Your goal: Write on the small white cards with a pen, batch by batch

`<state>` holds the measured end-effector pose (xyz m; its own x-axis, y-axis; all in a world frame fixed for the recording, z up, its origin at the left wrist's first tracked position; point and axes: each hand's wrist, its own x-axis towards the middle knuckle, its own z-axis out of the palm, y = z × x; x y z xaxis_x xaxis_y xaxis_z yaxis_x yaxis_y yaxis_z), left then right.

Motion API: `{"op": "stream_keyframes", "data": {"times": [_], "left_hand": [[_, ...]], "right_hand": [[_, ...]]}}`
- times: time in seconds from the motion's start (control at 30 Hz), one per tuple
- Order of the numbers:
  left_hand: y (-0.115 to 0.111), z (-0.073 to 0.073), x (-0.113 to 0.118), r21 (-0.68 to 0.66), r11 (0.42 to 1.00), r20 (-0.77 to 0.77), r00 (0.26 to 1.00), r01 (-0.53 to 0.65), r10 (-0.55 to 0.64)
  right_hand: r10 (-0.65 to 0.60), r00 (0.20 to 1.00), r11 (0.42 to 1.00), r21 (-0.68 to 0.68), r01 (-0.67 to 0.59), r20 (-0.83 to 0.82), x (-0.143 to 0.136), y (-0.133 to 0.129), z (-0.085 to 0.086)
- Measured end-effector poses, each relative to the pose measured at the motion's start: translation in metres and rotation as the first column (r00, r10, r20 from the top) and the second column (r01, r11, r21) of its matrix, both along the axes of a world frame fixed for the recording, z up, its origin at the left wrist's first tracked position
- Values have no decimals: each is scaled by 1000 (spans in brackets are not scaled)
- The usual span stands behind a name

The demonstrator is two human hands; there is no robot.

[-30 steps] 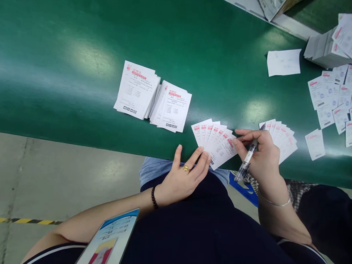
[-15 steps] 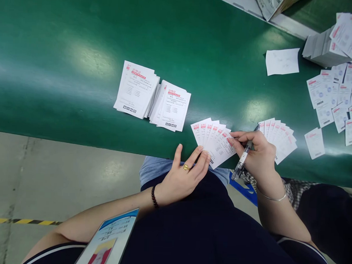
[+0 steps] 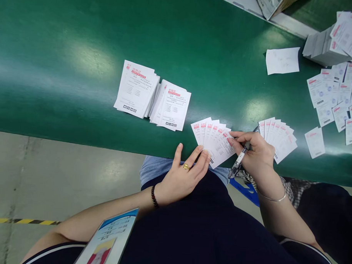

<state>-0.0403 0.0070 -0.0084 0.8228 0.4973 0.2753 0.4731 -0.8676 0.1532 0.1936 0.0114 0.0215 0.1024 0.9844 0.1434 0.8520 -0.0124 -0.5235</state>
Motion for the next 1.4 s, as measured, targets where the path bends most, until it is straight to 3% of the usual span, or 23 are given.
{"op": "stream_keyframes", "data": {"times": [0.6, 0.8, 0.97, 1.1, 1.27, 1.4], "left_hand": [[-1, 0, 1, 9, 999, -15, 999, -39, 40], [-1, 5, 1, -9, 1000, -23, 1000, -3, 3], [-1, 2, 1, 6, 999, -11, 999, -43, 43], [0, 2, 1, -3, 1000, 7, 1000, -21, 22], [0, 3, 1, -4, 999, -16, 999, -34, 34], [-1, -1, 0, 10, 999, -21, 999, -43, 44]], "right_hand": [[56, 998, 996, 62, -58, 32, 3, 1, -4], [23, 988, 991, 132, -3, -153, -5, 1, 3], [131, 879, 981, 186, -49, -459, -21, 3, 4], [140, 869, 981, 187, -56, -475, -28, 8, 5], [106, 850, 994, 81, -75, -516, -37, 15, 10], [182, 872, 982, 125, -140, -455, -48, 19, 6]]}}
